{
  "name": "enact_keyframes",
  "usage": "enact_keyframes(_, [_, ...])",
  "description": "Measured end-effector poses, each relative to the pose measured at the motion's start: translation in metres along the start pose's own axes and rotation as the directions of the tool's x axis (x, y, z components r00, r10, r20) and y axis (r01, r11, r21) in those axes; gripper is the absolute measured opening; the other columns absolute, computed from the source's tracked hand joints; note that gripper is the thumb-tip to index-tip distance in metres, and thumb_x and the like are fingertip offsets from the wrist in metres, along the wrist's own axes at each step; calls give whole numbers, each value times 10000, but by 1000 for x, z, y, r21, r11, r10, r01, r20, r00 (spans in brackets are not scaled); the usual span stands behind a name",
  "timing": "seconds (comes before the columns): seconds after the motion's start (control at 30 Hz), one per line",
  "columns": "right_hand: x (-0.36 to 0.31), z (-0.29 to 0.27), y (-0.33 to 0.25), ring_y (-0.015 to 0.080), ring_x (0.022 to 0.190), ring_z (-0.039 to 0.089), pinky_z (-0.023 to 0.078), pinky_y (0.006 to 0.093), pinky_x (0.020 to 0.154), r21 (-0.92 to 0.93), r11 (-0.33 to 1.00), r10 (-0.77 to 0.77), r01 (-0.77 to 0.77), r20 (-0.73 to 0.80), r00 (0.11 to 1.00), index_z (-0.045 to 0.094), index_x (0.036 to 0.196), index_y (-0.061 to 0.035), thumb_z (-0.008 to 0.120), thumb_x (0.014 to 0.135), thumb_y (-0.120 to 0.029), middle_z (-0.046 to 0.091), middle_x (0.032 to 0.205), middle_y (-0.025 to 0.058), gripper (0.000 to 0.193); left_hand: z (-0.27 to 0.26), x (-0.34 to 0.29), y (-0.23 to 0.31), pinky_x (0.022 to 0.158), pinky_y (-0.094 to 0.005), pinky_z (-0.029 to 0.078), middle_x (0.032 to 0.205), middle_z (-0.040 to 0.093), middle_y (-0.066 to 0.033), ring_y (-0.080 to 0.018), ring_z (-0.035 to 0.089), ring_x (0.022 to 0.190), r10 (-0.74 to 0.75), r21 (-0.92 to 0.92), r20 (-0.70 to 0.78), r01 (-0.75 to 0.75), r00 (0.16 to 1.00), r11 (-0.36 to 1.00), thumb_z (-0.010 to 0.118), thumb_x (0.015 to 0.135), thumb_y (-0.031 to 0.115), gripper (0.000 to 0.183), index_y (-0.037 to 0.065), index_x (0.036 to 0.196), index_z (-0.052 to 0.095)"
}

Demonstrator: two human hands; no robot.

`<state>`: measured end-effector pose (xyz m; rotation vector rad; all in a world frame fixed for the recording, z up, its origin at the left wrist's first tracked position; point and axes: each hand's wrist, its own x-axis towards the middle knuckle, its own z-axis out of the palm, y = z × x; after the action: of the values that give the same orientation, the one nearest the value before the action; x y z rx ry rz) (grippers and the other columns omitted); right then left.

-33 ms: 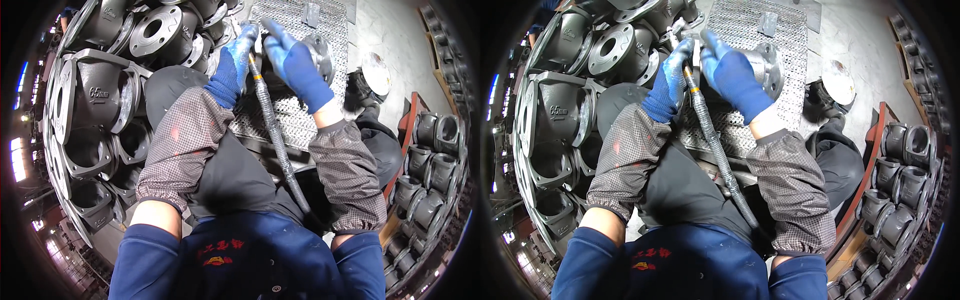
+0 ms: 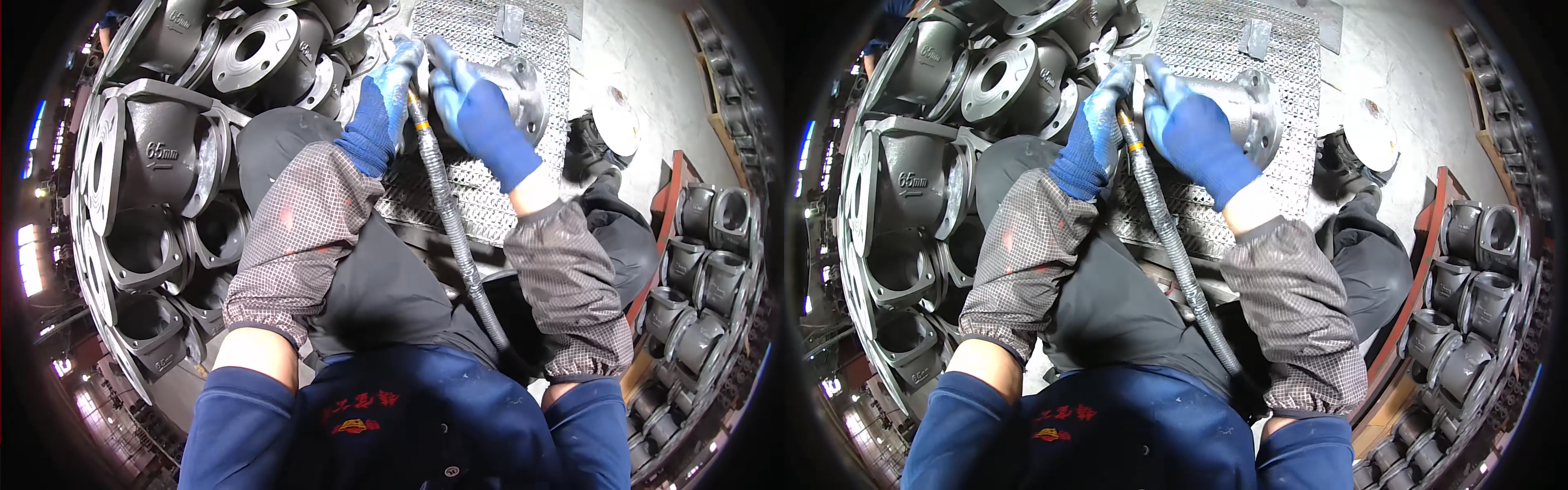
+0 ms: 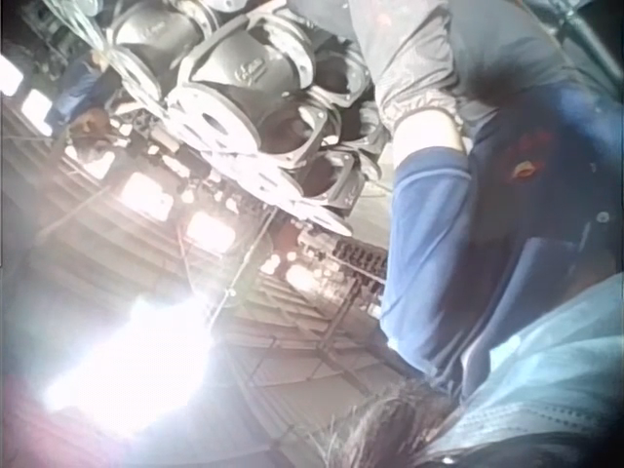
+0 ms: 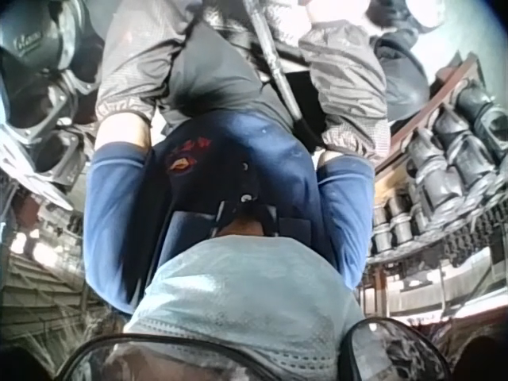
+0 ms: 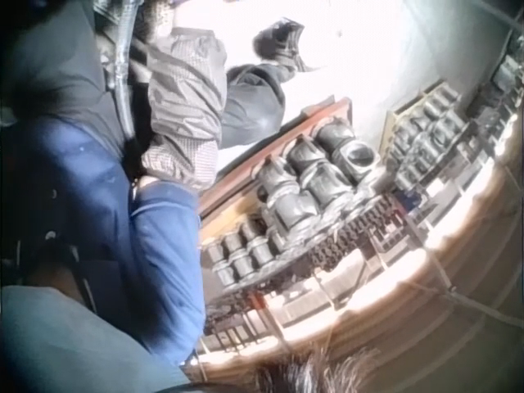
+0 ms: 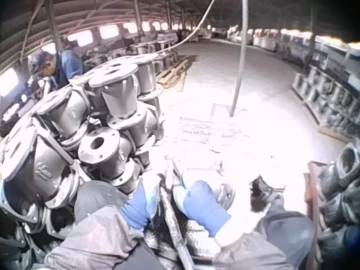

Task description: The person uses a specialized scraper and a pressurized air tool to clean debris and slag from the surfaces and interior of a metal casting.

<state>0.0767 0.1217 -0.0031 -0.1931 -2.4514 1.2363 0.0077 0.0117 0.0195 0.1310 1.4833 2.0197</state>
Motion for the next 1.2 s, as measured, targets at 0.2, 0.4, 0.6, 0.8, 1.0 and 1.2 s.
enact_keyframes(0.2, [-21, -18, -38, 52, 483, 484, 435, 215, 467, 452, 815, 329, -363, 156, 931, 544, 1229, -68, 507, 909, -137, 567, 715, 5, 330, -3, -15, 10, 844, -253, 444, 996, 581, -62, -124, 559, 921, 17, -11, -35, -17, 999, 1000, 453, 941, 301, 378, 2, 1156, 538])
enact_keyframes(0.4, [-46, 7, -18, 327, 766, 656, 515, 389, 710, 156, 986, 77, -51, -161, 984, 520, 1206, 2, 574, 878, -208, 649, 910, 217, 394, 2, -13, -2, 1012, -321, 352, 1293, 474, -133, -216, 467, 1177, 104, 111, 58, -110, 993, 988, 432, 948, 257, 424, -10, 1276, 457])
enact_keyframes(0.6, [-43, -8, -65, 366, 909, 629, 504, 374, 759, -91, 955, 292, -283, 113, 950, 278, 1343, 84, 640, 823, -317, 593, 1001, 291, 750, -12, -7, -1, 958, -304, 367, 1207, 508, -107, -199, 465, 1118, 414, 488, 240, -477, 878, 731, 533, 908, 250, 417, 4, 1241, 481])
enact_keyframes(0.8, [-37, -22, -61, 326, 814, 643, 509, 371, 729, -279, 927, 306, -251, 171, 937, 310, 1354, 56, 625, 784, -242, 593, 1013, 294, 716, 10, -9, 0, 1077, -359, 293, 1407, 366, -157, -235, 369, 1296, 136, 111, 49, -140, 990, 984, 506, 905, 159, 511, -5, 1364, 352])
enact_keyframes(1.0, [-40, -72, -42, 130, 615, 620, 496, 231, 563, 535, 747, 413, -394, 91, 906, 530, 1194, 20, 610, 783, -80, 669, 827, 86, 430, -1, -7, -3, 1068, -341, 291, 1405, 357, -158, -215, 375, 1281, 160, 275, 310, -250, 937, 929, 348, 991, 260, 473, 10, 1391, 312])
enact_keyframes(1.2, [-57, -142, 65, 111, 622, 609, 439, 159, 448, 695, 642, 532, -324, -99, 841, 503, 1187, 64, 530, 882, -196, 658, 883, 144, 401, -39, 6, -21, 1057, -363, 333, 1314, 453, -212, -306, 411, 1261, 490, 631, 516, -699, 702, 338, 458, 907, 23, 380, -27, 1284, 432])
